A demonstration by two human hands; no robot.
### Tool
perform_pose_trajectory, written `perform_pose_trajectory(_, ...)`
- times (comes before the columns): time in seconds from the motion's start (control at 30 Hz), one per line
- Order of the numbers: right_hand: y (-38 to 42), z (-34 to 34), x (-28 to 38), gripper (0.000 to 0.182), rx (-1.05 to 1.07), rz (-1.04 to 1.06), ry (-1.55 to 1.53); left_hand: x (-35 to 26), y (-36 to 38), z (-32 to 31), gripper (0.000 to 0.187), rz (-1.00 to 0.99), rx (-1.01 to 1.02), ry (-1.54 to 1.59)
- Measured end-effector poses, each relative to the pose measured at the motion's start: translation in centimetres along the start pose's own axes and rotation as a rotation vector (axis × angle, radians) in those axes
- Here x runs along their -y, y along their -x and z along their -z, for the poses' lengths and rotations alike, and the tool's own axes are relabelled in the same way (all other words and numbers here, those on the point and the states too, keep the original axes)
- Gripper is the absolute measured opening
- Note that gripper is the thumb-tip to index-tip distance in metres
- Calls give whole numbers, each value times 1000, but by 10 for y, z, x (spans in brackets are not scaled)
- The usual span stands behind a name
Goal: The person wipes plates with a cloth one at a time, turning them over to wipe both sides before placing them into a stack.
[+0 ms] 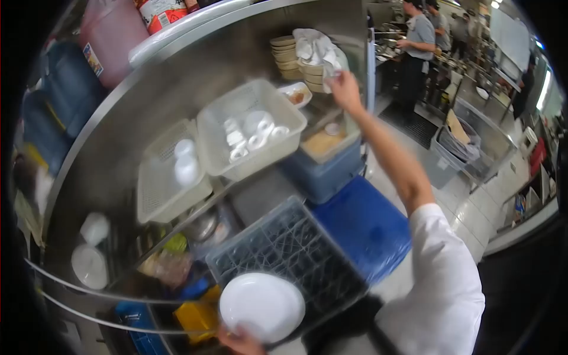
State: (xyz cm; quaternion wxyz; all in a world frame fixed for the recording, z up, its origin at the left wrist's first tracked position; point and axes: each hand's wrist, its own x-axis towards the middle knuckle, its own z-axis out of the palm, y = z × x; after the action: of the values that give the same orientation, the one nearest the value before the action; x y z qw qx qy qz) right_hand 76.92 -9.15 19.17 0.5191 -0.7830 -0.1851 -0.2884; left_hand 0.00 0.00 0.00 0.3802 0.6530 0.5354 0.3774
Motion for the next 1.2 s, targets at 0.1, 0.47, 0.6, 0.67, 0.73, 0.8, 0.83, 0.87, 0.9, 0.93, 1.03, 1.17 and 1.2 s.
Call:
perform_pose_trajectory(0.1,-81,-4,19,69,-122,96,354,-57,46,-89,61,-234,-408,-317)
perform_pose_trajectory(0.47,-17,145,141,24,76,10,-1010,-157,69,-148,51,-300,76,276)
perform_pose_trajectory(0.6,186,196,111,24,629,520,-323,-263,73,-210,71,-657,318,414)
perform_pose_trajectory(0.67,241,229,146,19,1354,-102,-809,-270,69,-232,66,-935,478,282)
perform_pose_trajectory(0.73,246,264,146,16,1386,-355,-853,-214,75,-246,40,-630,981,297)
perform_pose_trajectory(0.8,229,314,151,13,1135,-470,-876,-192,93,-242,32,-641,1110,236)
perform_pose_trajectory(0.83,223,342,170,11,1073,-598,-894,-169,102,-244,31,-670,1158,209)
perform_pose_trajectory(0.87,221,367,185,9,1008,-576,-837,-144,106,-249,32,-835,1151,222)
perform_pose_trajectory(0.9,220,390,199,9,877,-448,-787,-121,109,-251,33,-743,1268,148)
perform_pose_trajectory(0.93,220,412,208,10,750,-321,-726,-107,111,-254,32,-747,1257,152)
perform_pose_trajectory(1.03,216,477,207,20,188,-105,-593,-106,111,-241,24,-773,1225,87)
perform_pose_trajectory(1.17,220,528,236,24,-454,74,-434,-129,96,-235,16,-547,1433,-17)
perform_pose_trajectory(1.2,223,536,225,20,-473,166,-197,-134,93,-232,14,-457,1499,28)
